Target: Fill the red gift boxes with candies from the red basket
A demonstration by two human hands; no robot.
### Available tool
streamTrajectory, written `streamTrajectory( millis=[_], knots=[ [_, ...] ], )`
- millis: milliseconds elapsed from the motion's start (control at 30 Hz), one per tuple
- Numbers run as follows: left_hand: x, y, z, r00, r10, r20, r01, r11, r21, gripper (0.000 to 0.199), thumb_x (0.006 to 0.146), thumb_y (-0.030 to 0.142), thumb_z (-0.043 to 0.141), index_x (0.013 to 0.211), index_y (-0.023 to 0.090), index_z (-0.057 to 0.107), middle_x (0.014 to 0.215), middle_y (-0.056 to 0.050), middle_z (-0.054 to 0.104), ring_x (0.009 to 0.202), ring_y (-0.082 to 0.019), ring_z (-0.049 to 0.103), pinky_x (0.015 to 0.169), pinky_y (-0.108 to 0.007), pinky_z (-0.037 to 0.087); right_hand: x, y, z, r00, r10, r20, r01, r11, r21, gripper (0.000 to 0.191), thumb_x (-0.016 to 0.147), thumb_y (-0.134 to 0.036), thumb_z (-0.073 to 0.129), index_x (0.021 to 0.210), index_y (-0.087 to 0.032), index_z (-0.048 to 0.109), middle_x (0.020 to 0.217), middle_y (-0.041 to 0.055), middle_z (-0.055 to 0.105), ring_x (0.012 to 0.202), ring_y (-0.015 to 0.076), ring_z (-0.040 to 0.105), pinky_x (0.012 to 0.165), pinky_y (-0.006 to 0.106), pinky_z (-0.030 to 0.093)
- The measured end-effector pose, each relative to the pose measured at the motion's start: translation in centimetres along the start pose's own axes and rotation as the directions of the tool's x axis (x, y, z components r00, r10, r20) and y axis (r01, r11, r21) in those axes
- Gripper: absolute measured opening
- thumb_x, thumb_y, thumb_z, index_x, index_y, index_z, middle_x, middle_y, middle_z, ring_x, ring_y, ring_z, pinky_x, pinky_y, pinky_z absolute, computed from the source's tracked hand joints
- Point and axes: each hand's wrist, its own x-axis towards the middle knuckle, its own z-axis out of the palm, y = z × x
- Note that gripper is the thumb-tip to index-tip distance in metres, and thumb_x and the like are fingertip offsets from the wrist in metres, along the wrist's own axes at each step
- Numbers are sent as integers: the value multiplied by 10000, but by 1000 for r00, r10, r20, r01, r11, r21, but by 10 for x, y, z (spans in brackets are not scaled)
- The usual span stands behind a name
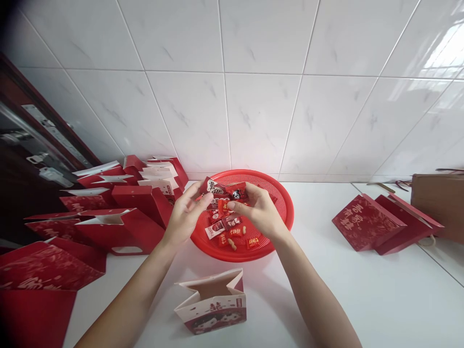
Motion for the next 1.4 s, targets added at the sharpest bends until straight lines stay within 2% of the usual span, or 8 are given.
streamTrajectory(
  millis=[200,400,533,667,800,967,1133,1400],
  knots=[
    [2,-4,-5,996,-1,-91,-1,1000,-20,413,842,474,823,1124,191,716,1158,-91,781,1156,-298,720,954,-386,609,0,3,-2,1000,19,-4,-19,998,62,361,753,-386,918,1028,-218,755,980,54,759,851,223,723,742,386,664],
    [4,-8,-6,996,-25,-84,16,995,-102,389,826,455,845,1101,198,746,1118,-82,795,1098,-284,734,973,-406,602,-1,7,-1,1000,22,3,-22,994,103,368,745,-383,924,1031,-224,756,1056,67,778,894,234,731,777,402,664],
    [4,-8,-6,996,-9,-83,-1,993,-114,342,833,442,838,1057,196,762,1094,-72,800,1050,-271,745,948,-394,609,0,7,-1,1000,24,2,-24,994,110,362,736,-381,931,1004,-217,751,1004,55,773,862,223,726,770,396,667],
    [2,-4,-5,999,15,-41,-18,997,-70,356,866,443,806,1105,184,753,1156,-81,791,1108,-275,735,986,-386,594,1,5,-2,1000,24,-2,-24,996,86,366,729,-376,936,995,-209,747,992,52,769,895,232,728,793,407,668],
    [-2,3,-3,1000,-9,18,9,1000,-10,493,814,427,849,1214,183,695,1214,-91,782,1083,-282,753,932,-367,618,1,4,-2,1000,8,-3,-7,997,77,397,733,-384,932,1037,-212,743,1041,65,778,904,239,735,798,409,668],
    [-3,1,-2,999,-6,34,3,997,77,611,785,368,879,1317,200,631,1192,-79,783,1077,-267,760,919,-340,627,-1,3,1,1000,13,-3,-13,997,71,348,751,-408,916,953,-207,716,1028,66,776,925,254,734,802,418,668],
    [-3,-4,-3,1000,6,14,-7,996,87,655,799,359,867,1373,205,590,1252,-88,758,1115,-269,749,942,-351,625,-2,3,2,1000,23,-8,-23,998,67,296,840,-456,834,953,-212,712,1038,67,750,963,249,709,781,400,675],
    [-2,1,-6,998,-28,53,28,1000,-1,643,770,325,889,1333,192,608,1223,-90,764,1122,-280,743,959,-373,619,2,11,-3,993,101,-58,-90,981,173,315,837,-462,828,1012,-217,735,1033,69,732,1004,260,704,687,339,659]
  ],
)
